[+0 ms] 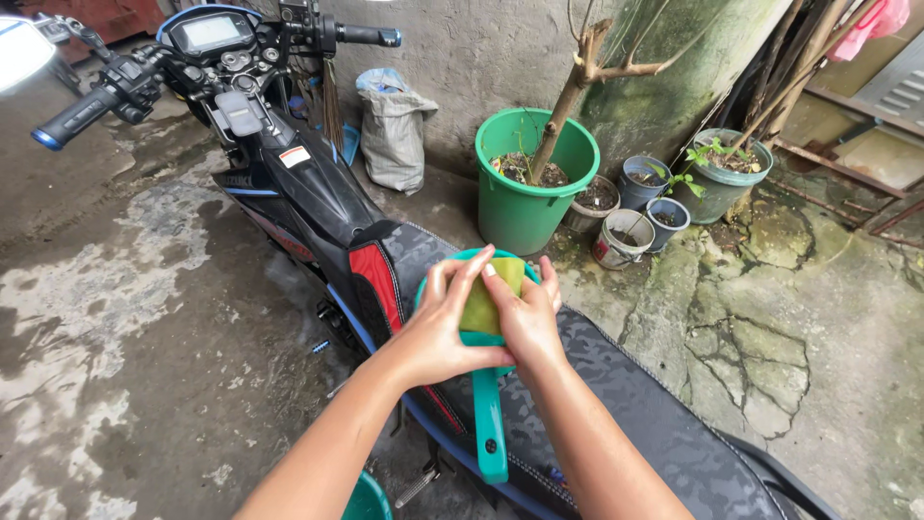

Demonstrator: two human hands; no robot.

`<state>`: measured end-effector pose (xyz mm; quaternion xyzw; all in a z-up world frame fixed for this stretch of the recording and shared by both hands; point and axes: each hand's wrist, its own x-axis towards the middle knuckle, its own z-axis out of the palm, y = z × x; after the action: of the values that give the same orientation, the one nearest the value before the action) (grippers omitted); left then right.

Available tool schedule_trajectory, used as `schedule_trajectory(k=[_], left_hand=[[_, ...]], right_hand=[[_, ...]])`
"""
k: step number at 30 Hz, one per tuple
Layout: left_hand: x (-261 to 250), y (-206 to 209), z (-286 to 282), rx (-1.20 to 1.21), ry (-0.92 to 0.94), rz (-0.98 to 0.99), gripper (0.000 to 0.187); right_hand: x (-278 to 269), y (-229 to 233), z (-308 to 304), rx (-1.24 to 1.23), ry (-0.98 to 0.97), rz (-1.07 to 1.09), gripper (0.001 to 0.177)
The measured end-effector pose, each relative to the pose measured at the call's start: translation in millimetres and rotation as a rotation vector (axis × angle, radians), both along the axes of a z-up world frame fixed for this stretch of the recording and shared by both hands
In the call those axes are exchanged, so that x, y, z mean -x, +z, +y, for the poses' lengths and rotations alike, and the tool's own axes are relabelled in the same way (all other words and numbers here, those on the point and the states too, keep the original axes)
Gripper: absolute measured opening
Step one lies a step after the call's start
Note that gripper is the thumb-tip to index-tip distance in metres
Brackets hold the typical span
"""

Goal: The person rinses buckets and a water dipper with clean water, then cleans a motorcycle by scrubbing the seat, body panels, and license plate with a sponge while pouring water from the dipper.

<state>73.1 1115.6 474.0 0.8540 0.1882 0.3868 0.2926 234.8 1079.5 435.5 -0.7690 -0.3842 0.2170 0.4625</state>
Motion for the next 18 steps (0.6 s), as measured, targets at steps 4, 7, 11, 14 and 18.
schedule_trajectory(k=[4,7,11,14,18], left_hand=[[-31.7,-27.2,25.4,-0.072,0.124,0.047,0.104],[-46.4,-51.1,55.4,0.184,-0.004,0.313,0.084],[-65.7,-113.0,89.5,0.139,0.141,0.79,0.049],[-85.3,-139.5,95.7,0.015,0.068,0.792,0.054],[-71.5,-93.1,97.1,0.271,-0.197,0.852,0.085]], right_hand=[[-12.2,1.6,-6.5,-0.074,0.099,0.452,0.057],[11.0,-4.5,-37.8,0.046,-0.076,0.359,0.063],[38.8,-7.0,-60.3,0.249,-0.153,0.93,0.073],[47.0,-6.2,-65.4,0.381,-0.046,1.252,0.033],[43.5,-6.9,-65.6,0.246,0.047,1.189,0.021]])
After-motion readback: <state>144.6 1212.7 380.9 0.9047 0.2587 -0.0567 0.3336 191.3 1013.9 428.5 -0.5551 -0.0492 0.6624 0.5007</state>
